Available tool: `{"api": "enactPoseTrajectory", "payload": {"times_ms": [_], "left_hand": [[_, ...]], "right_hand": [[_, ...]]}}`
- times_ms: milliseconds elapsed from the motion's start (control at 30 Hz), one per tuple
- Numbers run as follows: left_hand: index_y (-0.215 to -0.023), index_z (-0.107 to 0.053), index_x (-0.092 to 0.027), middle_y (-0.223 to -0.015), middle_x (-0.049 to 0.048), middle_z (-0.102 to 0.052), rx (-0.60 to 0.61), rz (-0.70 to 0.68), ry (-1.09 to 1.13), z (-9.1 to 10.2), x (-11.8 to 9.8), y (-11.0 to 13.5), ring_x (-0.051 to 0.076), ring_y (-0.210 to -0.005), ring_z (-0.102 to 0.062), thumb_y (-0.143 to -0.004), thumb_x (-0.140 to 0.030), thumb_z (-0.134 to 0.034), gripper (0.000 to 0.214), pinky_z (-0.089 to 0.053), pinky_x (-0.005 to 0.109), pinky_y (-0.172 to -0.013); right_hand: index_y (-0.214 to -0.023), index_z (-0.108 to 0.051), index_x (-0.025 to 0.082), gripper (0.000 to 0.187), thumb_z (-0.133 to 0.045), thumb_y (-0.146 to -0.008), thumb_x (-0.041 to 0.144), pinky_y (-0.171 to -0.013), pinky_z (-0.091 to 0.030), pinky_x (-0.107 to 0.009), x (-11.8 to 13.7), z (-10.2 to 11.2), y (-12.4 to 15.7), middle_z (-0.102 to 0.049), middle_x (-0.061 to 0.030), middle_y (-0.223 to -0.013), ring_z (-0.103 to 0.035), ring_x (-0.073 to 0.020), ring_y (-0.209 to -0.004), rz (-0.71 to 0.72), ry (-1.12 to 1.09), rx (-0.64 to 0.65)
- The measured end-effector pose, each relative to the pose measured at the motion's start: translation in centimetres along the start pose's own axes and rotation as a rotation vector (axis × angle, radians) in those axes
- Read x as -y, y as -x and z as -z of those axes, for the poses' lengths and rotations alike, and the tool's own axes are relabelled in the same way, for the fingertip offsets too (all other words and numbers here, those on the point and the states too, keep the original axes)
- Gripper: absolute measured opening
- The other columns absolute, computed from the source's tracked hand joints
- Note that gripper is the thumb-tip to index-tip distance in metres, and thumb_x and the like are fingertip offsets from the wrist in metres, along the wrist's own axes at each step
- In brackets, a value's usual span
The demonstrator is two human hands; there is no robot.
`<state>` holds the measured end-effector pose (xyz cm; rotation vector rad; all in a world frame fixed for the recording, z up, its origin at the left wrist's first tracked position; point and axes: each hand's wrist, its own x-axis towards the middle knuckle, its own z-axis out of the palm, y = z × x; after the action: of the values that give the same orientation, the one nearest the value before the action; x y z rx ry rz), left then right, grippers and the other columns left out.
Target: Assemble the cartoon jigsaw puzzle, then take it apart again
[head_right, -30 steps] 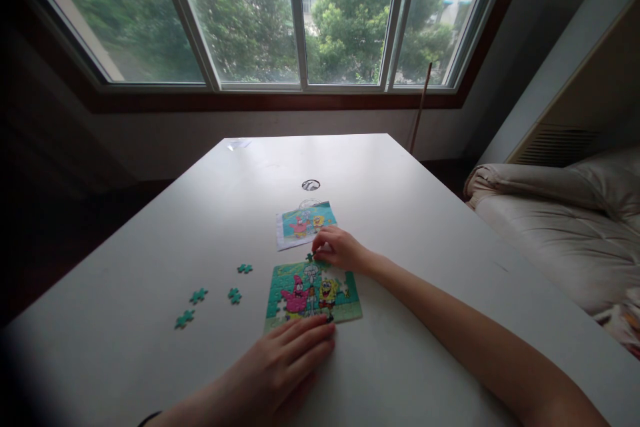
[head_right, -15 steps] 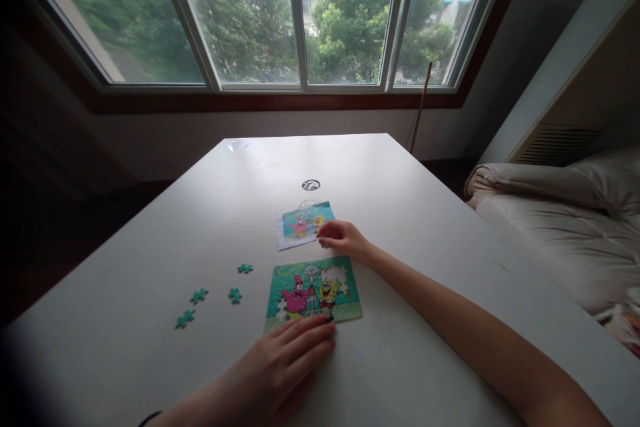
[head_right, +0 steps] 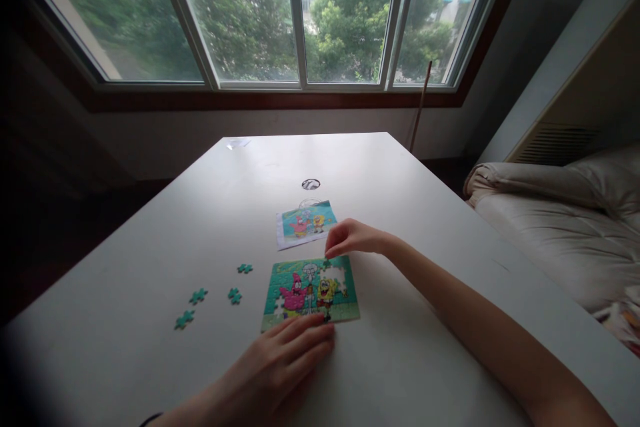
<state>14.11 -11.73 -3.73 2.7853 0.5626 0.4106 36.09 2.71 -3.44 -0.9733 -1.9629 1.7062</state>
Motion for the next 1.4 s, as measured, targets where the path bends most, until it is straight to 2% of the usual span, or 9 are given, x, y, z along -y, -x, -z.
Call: {"api": "enactPoseTrajectory", "payload": {"times_ms": [233, 600, 1000, 1400], "left_hand": [[-0.115, -0.047, -0.013, -0.128, 0.0098, -0.048, 0.031, 0.041, 0.007, -0.1, -0.1, -0.1, 0.022, -0.121, -0.039, -0.082, -0.012, -0.041, 0.034, -0.038, 0.036, -0.1], [-0.115, -0.048, -0.013, -0.127, 0.0114, -0.05, 0.022, 0.022, -0.023, 0.0, -0.1, -0.1, 0.024, -0.12, -0.042, -0.08, -0.009, -0.043, 0.036, -0.041, 0.039, -0.097], [-0.115, -0.047, -0.013, -0.129, 0.01, -0.048, 0.048, 0.028, -0.043, -0.2, -0.1, -0.1, 0.024, -0.122, -0.039, -0.082, -0.01, -0.041, 0.034, -0.04, 0.039, -0.098], [-0.115, -0.047, -0.013, -0.127, 0.0112, -0.05, 0.016, 0.022, -0.037, -0.2, -0.1, -0.1, 0.024, -0.12, -0.041, -0.081, -0.009, -0.041, 0.035, -0.042, 0.039, -0.096]], "right_hand": [[-0.077, -0.067, 0.009, 0.029, -0.073, -0.061, 0.032, -0.058, -0.044, -0.021, 0.8, 0.0, 0.6, -0.066, -0.0035, -0.068, -0.057, -0.0111, -0.063, -0.086, 0.19, 0.189], [-0.079, -0.069, 0.008, 0.026, -0.068, -0.066, 0.031, -0.052, -0.04, -0.016, 1.3, -0.1, 0.8, -0.064, -0.0027, -0.066, -0.052, -0.0086, -0.058, -0.035, 0.44, 0.281], [-0.078, -0.07, 0.009, 0.025, -0.067, -0.068, 0.031, -0.051, -0.039, -0.016, 1.4, -0.1, 0.9, -0.063, -0.0023, -0.065, -0.052, -0.0084, -0.057, -0.034, 0.534, 0.289], [-0.077, -0.069, 0.009, 0.021, -0.066, -0.068, 0.028, -0.053, -0.041, -0.016, 1.8, -0.4, 1.0, -0.063, -0.0022, -0.065, -0.054, -0.009, -0.059, 0.009, 0.584, 0.272]]}}
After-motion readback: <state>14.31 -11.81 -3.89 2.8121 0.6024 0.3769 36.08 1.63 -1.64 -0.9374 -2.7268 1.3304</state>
